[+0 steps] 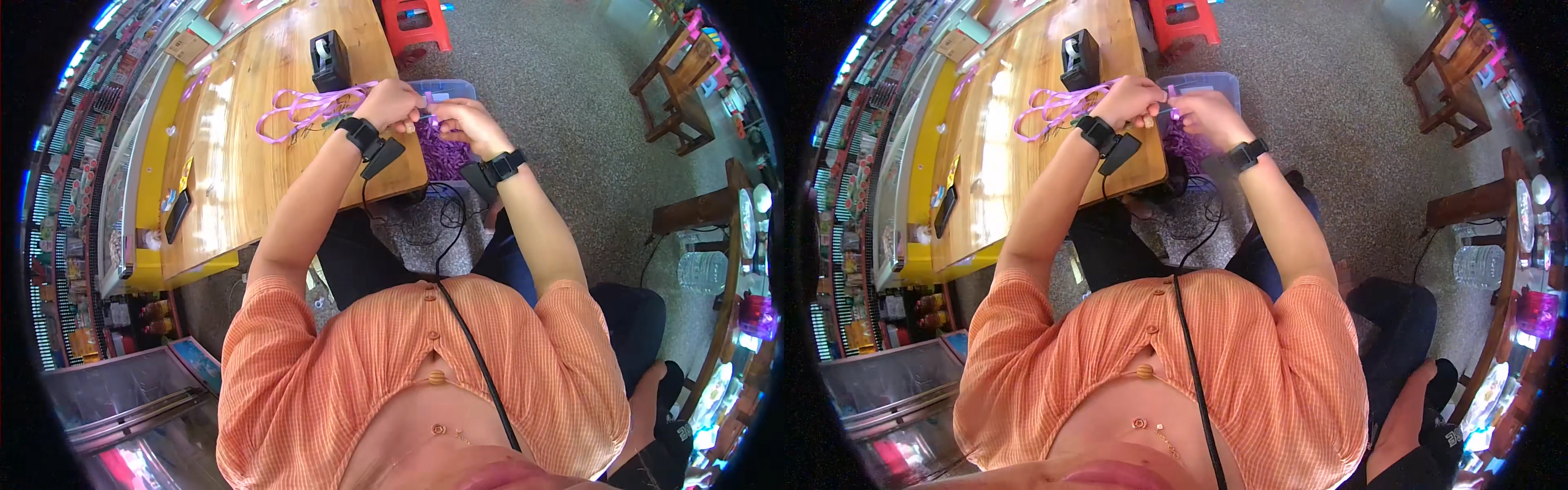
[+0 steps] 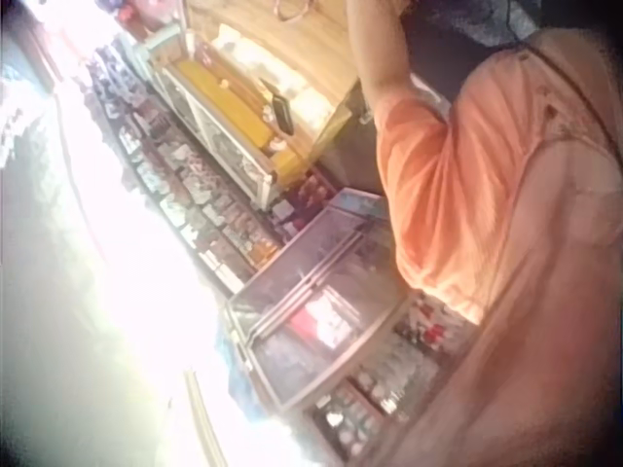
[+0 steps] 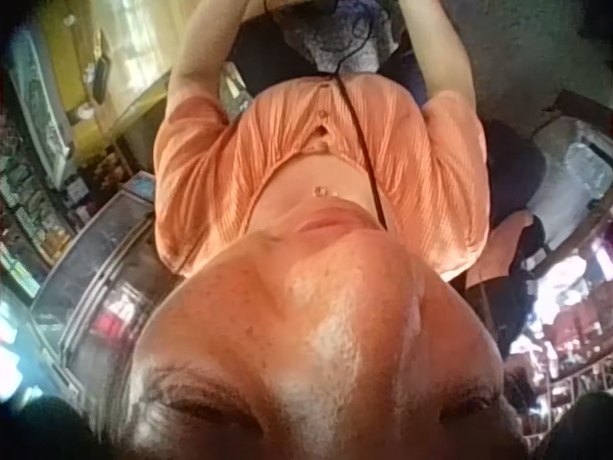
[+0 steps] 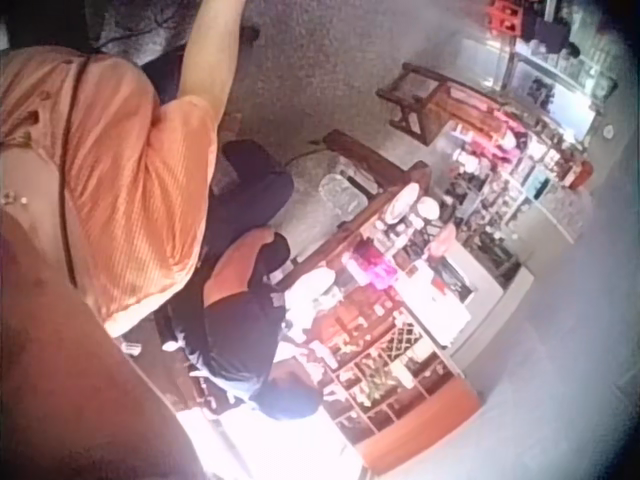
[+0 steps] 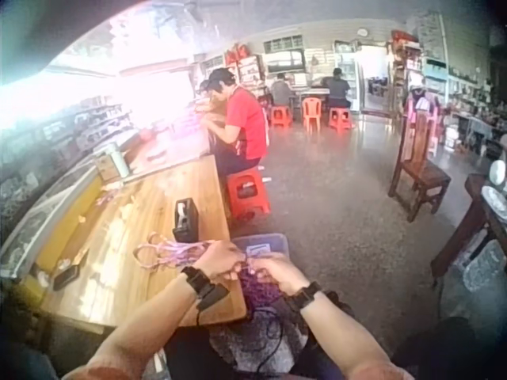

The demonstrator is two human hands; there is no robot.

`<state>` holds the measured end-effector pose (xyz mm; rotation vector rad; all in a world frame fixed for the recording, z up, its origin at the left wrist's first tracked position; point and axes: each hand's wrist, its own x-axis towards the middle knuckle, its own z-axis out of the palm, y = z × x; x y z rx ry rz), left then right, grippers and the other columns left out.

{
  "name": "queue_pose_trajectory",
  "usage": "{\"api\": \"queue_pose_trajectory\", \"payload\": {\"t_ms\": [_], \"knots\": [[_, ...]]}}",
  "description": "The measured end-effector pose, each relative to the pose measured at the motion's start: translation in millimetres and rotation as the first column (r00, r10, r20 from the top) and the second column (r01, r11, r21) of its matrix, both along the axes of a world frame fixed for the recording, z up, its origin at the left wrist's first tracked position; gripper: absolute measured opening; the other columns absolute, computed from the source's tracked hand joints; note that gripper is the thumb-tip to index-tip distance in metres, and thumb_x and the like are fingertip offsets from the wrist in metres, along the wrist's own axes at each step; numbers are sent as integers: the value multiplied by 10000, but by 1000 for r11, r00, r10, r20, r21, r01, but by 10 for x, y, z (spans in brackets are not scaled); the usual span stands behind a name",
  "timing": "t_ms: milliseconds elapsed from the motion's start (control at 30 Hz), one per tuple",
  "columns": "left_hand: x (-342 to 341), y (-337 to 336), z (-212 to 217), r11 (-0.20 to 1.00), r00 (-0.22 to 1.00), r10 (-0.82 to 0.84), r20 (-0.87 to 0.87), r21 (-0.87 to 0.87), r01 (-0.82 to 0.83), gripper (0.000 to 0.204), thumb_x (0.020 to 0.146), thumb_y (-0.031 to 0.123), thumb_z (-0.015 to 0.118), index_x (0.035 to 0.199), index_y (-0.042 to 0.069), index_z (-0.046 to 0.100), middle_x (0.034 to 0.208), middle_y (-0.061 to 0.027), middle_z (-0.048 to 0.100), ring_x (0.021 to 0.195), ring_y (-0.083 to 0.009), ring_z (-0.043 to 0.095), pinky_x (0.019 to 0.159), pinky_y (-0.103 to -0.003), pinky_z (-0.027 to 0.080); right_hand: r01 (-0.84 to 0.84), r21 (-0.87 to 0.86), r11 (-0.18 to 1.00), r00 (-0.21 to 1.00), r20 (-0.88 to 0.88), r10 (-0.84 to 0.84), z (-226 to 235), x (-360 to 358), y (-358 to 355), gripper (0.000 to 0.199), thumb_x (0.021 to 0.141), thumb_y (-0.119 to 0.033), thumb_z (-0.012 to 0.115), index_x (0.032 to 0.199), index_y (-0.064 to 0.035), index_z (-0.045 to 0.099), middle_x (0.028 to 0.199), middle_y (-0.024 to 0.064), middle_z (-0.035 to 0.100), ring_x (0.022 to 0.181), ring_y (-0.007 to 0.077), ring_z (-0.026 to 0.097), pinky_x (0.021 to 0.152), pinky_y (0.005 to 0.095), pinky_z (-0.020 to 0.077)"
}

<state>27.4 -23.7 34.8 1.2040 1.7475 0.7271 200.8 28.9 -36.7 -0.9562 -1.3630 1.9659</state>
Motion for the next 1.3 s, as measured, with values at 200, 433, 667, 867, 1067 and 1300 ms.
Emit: {"api": "queue_pose_trajectory", "payload": {"t_ms": [200,433,667,867,1067,1300], "knots": [[-113,46,-146,1000,1000,7,-29,20,-6,198,886,180,622,868,-9,677,617,-32,608,442,-136,574,381,-268,413,9,-21,1000,1000,-25,-10,-61,-48,12,224,820,-275,737,816,-64,663,787,-6,620,671,93,554,620,248,482],[-73,34,-44,998,976,-51,-212,20,57,221,885,174,624,806,-27,671,577,-39,584,433,-126,561,374,-274,414,35,11,999,999,-24,-35,-56,-57,9,195,817,-246,733,780,-70,657,743,-18,599,633,83,542,589,242,479],[54,98,21,993,986,-46,-163,100,63,287,863,244,647,738,-14,657,587,-47,599,437,-130,561,394,-275,426,-13,41,999,1000,-19,14,-42,-34,5,173,831,-256,732,845,-100,657,752,-41,547,672,57,536,637,233,503],[108,155,45,992,992,-113,-60,48,116,361,932,390,633,901,34,687,571,3,522,403,-85,474,370,-236,347,-56,53,997,998,-28,58,-75,26,9,202,891,-254,676,994,-81,688,814,-38,582,716,59,547,690,240,504],[-18,-51,137,993,992,-16,126,121,0,327,1004,349,548,1031,59,697,574,45,489,409,-43,424,371,-206,302,-110,-241,964,978,-202,61,-246,199,178,357,880,-406,709,1067,-104,681,880,-22,639,753,108,578,710,290,504],[-125,-26,-112,983,979,-74,189,180,39,257,964,293,639,959,39,674,574,26,525,422,-61,477,379,-230,350,-236,-417,878,932,-354,82,-517,-74,348,313,871,-399,735,1031,-151,631,888,-33,636,782,140,599,779,357,516]]}}
